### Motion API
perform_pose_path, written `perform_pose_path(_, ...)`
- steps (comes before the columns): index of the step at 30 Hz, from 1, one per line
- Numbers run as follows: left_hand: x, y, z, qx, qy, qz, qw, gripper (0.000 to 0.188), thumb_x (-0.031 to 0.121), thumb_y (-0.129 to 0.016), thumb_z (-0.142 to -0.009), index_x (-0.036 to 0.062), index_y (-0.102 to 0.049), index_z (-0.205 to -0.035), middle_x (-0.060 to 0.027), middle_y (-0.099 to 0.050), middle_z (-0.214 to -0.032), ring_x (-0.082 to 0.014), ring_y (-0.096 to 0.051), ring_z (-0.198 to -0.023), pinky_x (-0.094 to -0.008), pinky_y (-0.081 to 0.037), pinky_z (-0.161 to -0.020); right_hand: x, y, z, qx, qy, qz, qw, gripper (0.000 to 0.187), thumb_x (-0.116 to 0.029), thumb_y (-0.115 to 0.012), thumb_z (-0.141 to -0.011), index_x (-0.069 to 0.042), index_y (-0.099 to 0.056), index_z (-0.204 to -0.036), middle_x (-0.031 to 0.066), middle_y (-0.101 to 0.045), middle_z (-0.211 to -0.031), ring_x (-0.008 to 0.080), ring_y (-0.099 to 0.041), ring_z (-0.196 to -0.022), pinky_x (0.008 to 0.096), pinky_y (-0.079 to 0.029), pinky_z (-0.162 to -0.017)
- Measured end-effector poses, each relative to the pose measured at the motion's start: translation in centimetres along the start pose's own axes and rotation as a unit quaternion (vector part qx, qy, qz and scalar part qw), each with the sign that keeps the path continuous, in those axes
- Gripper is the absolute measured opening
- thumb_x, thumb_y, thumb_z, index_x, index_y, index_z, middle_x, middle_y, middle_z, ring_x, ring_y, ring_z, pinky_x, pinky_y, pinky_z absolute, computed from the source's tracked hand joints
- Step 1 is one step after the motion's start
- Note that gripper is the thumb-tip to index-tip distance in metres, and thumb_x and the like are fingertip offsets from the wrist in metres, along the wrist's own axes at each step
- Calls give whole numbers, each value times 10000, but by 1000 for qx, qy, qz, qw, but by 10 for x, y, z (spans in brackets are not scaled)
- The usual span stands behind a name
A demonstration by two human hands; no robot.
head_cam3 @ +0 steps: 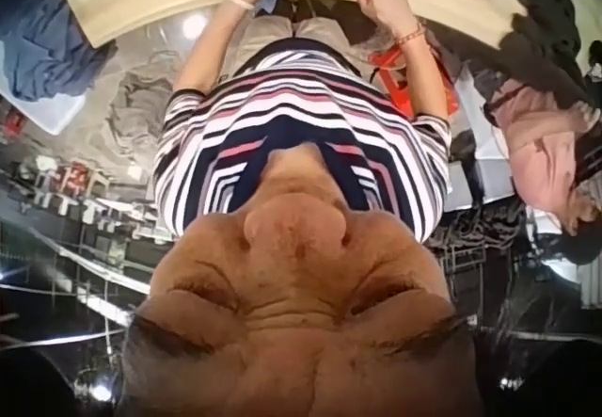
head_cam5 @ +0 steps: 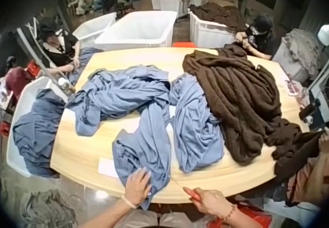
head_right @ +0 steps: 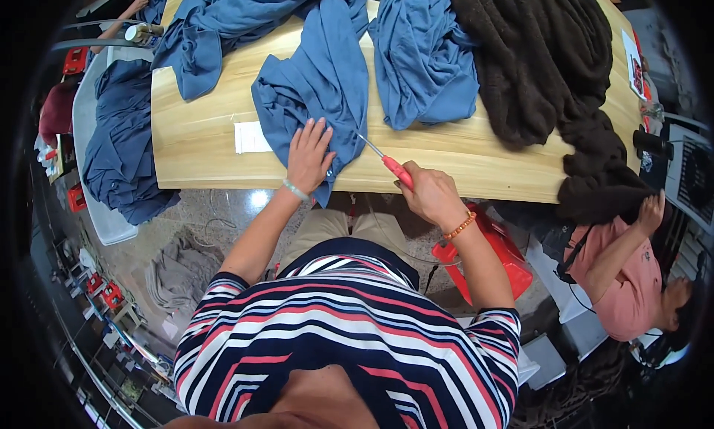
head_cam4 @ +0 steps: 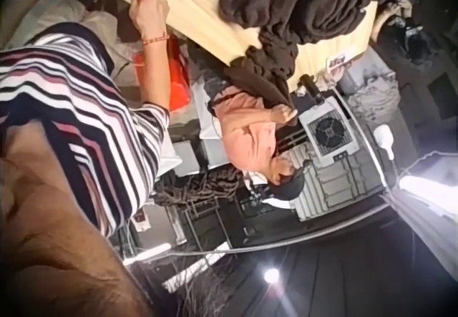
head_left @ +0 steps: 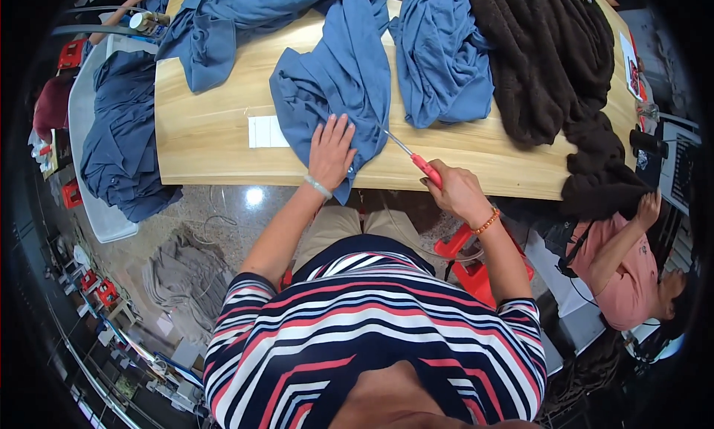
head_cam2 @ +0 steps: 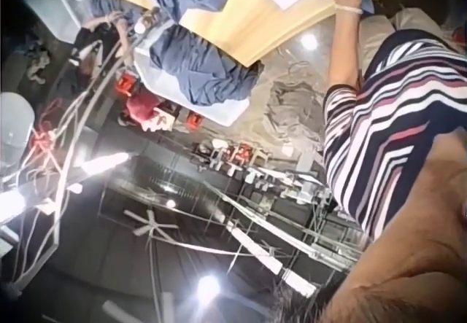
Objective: Cutting fabric with scissors on a work table.
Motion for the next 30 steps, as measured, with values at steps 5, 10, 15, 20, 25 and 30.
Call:
perform_pose_path(5, -16, -28, 6, -12, 32, -17, 999, 578, 334, -595, -882, 223, -436, -1427, -86, -286, -1545, -314, -254, -1419, -583, -186, -1107, -30, -2, -12, -59, 43, 75, 995, 213, -250, -594, -871, -38, -609, -894, 209, -645, -711, 379, -650, -710, 471, -509, -673)
perform_pose_path(10, -19, -27, 5, -21, 14, 2, 1000, 601, 392, -613, -866, 254, -437, -1425, -87, -272, -1551, -310, -239, -1425, -579, -168, -1115, -25, -29, 3, -163, 79, 114, 977, 273, -317, -627, -837, -51, -633, -899, 194, -656, -725, 370, -655, -727, 479, -507, -673)
perform_pose_path(15, -18, -18, 4, -20, 12, -8, 1000, 608, 401, -621, -858, 229, -446, -1415, -99, -298, -1539, -301, -255, -1420, -563, -181, -1117, -37, -9, -15, -66, 55, 83, 993, 232, -281, -615, -855, -50, -603, -875, 191, -643, -707, 372, -643, -705, 477, -495, -644)
perform_pose_path(20, -30, 19, -41, -36, 231, 92, 968, 488, 358, -713, -802, 84, -539, -1166, -148, -579, -1186, -322, -579, -1067, -462, -391, -992, -28, -8, -18, 6, 40, 37, 998, 205, -244, -602, -875, -54, -570, -943, 206, -634, -704, 379, -639, -689, 480, -491, -642)
perform_pose_path(25, -57, 7, -87, 96, 292, 30, 951, 580, 346, -778, -733, 48, -498, -1143, -197, -592, -1046, -388, -582, -978, -443, -489, -816, -29, -4, -19, 24, 10, 19, 999, 212, -233, -601, -876, -56, -565, -988, 208, -637, -723, 393, -636, -713, 480, -493, -656)
perform_pose_path(30, -110, -28, -56, 180, 355, 249, 883, 441, 143, -763, -755, 9, -519, -1096, -133, -620, -921, -275, -634, -788, -361, -515, -688, -35, 7, -25, 30, 2, 4, 1000, 210, -233, -599, -877, -66, -576, -1004, 215, -637, -738, 401, -634, -729, 482, -493, -664)
Point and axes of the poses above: each hand's wrist, its own z-axis away from the middle knuckle, its own y-axis out of the back of the hand, x = y × z, the point moved 3 cm from there along -z, towards the middle knuckle
